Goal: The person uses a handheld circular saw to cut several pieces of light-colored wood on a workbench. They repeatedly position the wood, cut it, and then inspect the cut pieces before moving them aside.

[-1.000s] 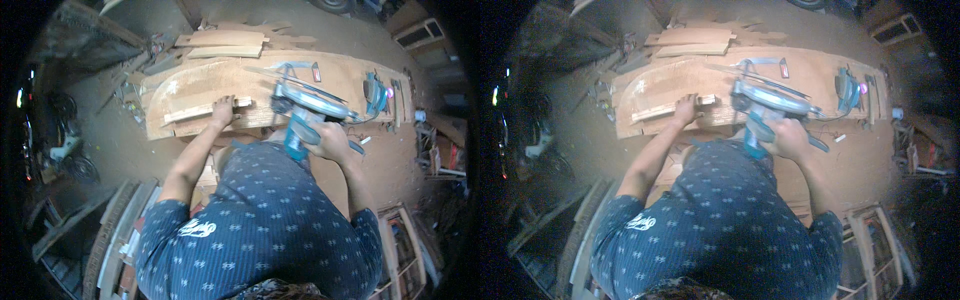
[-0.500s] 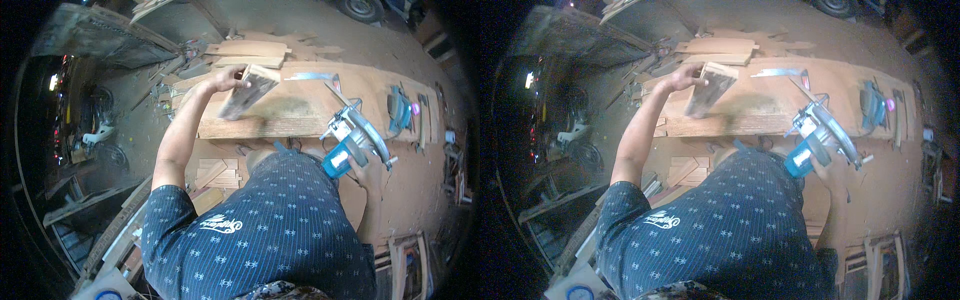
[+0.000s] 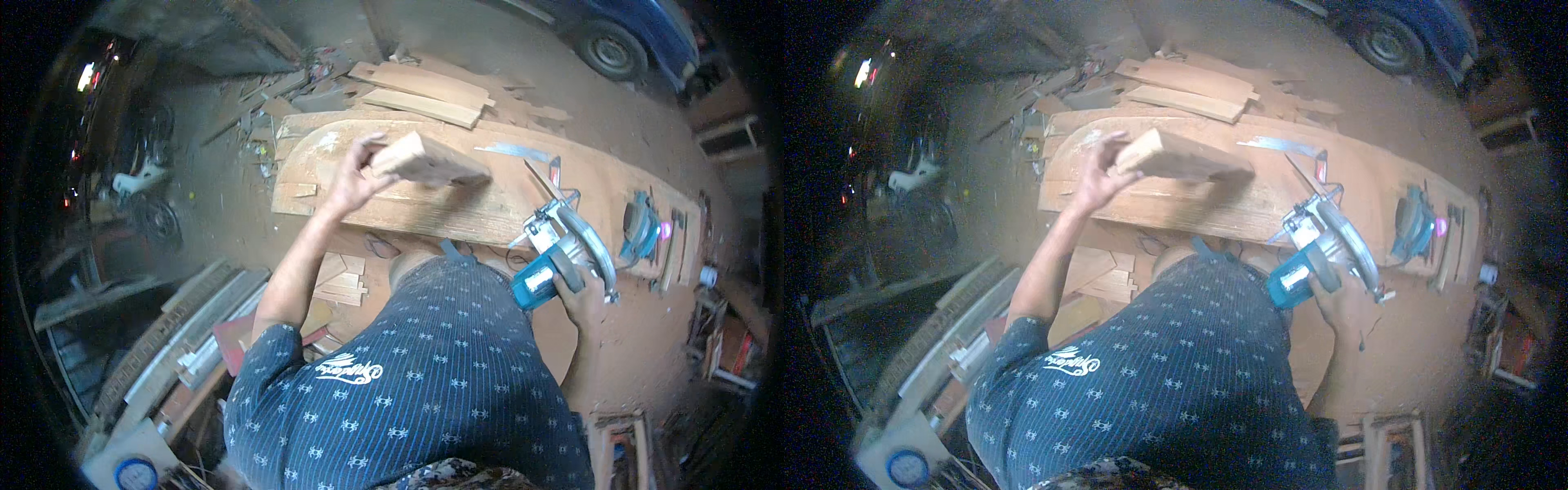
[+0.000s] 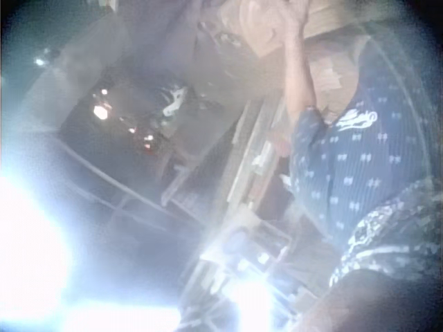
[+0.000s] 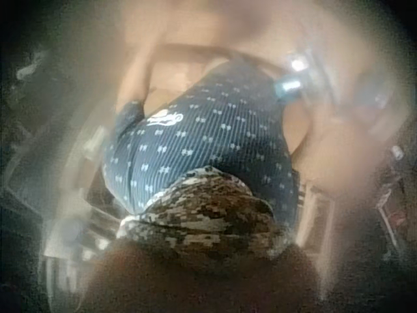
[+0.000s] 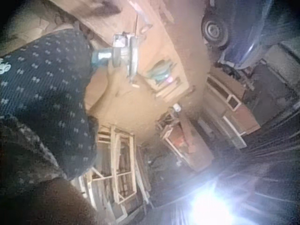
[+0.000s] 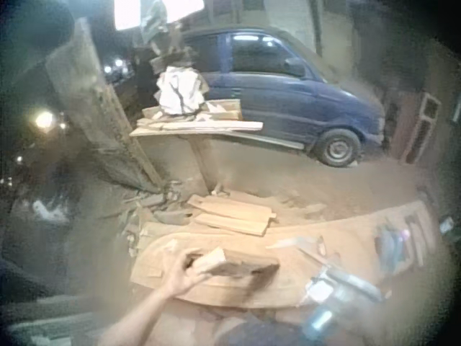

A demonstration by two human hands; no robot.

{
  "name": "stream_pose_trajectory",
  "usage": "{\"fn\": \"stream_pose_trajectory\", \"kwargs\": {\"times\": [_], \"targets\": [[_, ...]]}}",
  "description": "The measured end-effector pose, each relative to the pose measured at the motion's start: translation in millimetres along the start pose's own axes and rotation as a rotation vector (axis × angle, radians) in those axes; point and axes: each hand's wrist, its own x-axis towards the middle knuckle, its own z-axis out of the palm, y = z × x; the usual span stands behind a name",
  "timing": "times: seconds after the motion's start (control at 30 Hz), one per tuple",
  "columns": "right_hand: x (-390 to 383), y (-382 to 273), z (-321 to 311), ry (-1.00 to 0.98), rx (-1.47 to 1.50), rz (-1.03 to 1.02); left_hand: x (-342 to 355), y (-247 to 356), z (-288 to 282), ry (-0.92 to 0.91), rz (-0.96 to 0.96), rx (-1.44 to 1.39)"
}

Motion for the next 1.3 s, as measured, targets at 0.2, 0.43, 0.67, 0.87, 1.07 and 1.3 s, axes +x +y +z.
{"fn": "stream_pose_trajectory", "kwargs": {"times": [0.2,0.43,0.67,0.87,1.07,1.3], "targets": [[5.1,-10.9,2.0,-0.044,0.171,-0.038,-51.3,31.2,34.3,-0.142,0.048,0.166],[23.6,-24.7,1.9,-0.078,0.08,-0.149,-56.5,48.8,6.6,-0.049,0.246,0.662],[20.8,-42.0,-3.2,-0.22,-0.07,-0.025,-90.7,-99.8,-97.7,0.002,0.03,0.942],[16.9,-63.2,-7.3,-0.261,-0.088,-0.146,-99.7,-221.7,-84.0,0.054,-0.122,0.799],[10.2,-81.1,-4.7,-0.321,-0.129,-0.079,-86.0,-261.2,-42.7,0.027,-0.186,0.729],[14.7,-103.0,-1.6,-0.369,-0.28,-0.207,-142.1,-313.6,-157.2,0.159,-0.324,0.811]]}}
